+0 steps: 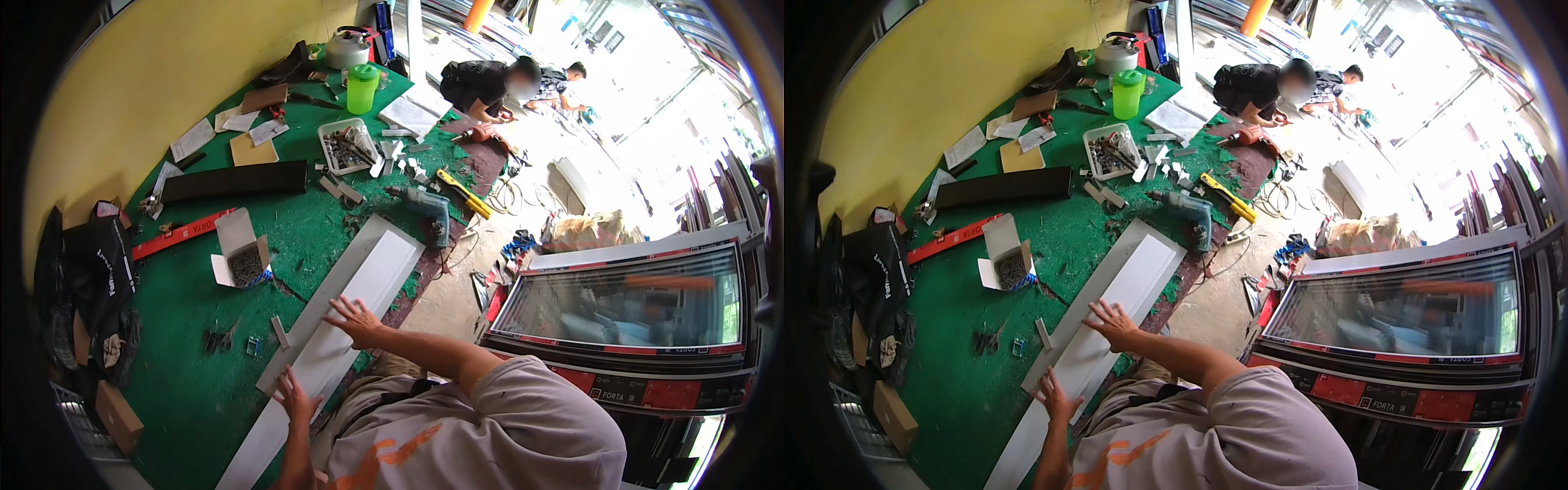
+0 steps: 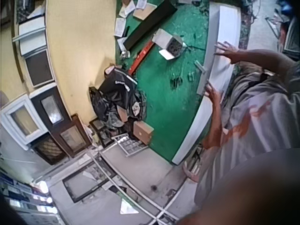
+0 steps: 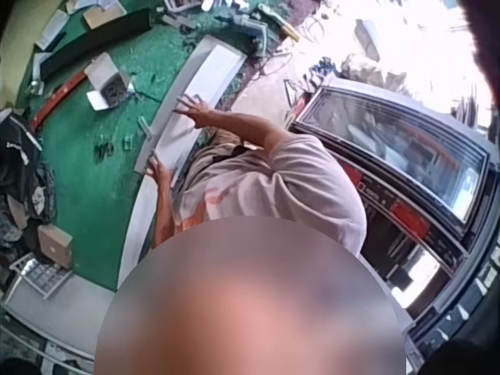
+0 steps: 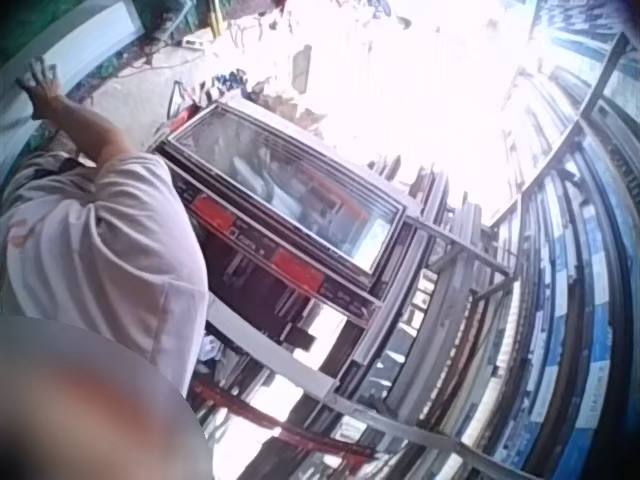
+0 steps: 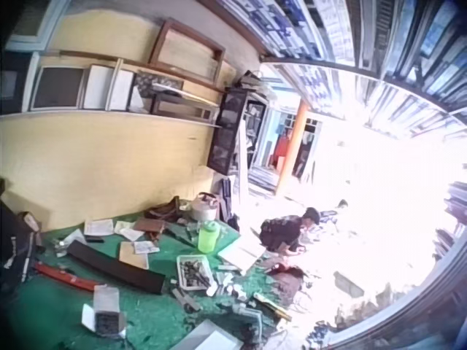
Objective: The person assembles white window frame components on a green workbench. They position a long frame piece, use a power drill to fasten it, then lift and place the piece against a vertical rack. The person repeats drilling and repositioning steps on the same frame piece.
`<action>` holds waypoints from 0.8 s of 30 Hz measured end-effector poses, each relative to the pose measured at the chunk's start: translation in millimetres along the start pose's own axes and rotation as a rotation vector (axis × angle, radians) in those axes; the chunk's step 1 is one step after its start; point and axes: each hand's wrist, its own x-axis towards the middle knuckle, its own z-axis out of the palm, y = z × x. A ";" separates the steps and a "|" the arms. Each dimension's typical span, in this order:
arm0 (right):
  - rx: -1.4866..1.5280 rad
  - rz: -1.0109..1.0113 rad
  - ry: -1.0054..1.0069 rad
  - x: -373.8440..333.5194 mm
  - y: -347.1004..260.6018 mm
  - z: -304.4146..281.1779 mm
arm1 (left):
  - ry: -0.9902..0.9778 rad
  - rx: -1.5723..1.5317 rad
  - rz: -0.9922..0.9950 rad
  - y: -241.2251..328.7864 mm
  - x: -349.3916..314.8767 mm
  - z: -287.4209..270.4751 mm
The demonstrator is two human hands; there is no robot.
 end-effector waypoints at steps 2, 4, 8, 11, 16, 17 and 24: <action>0.034 0.126 0.023 -11.6 23.8 -5.5 | 0.008 -0.001 -0.003 25.8 16.4 -1.1; 0.075 0.195 0.096 -26.5 51.2 -9.3 | -0.011 -0.016 -0.034 40.6 26.0 0.6; 0.149 0.150 0.083 -44.9 85.7 -14.7 | -0.112 -0.001 -0.120 43.0 32.3 3.5; 0.245 0.144 0.061 -46.0 90.3 -16.9 | -0.120 0.011 -0.120 41.0 33.7 8.1; 0.293 0.133 0.065 -41.1 92.5 -16.1 | -0.068 0.014 -0.090 36.9 34.6 16.5; 0.268 0.116 0.095 -41.8 95.7 -16.0 | -0.069 0.009 -0.107 35.7 33.2 17.7; 0.366 0.038 0.081 -44.1 118.1 -21.0 | -0.024 0.059 -0.070 33.8 31.8 19.3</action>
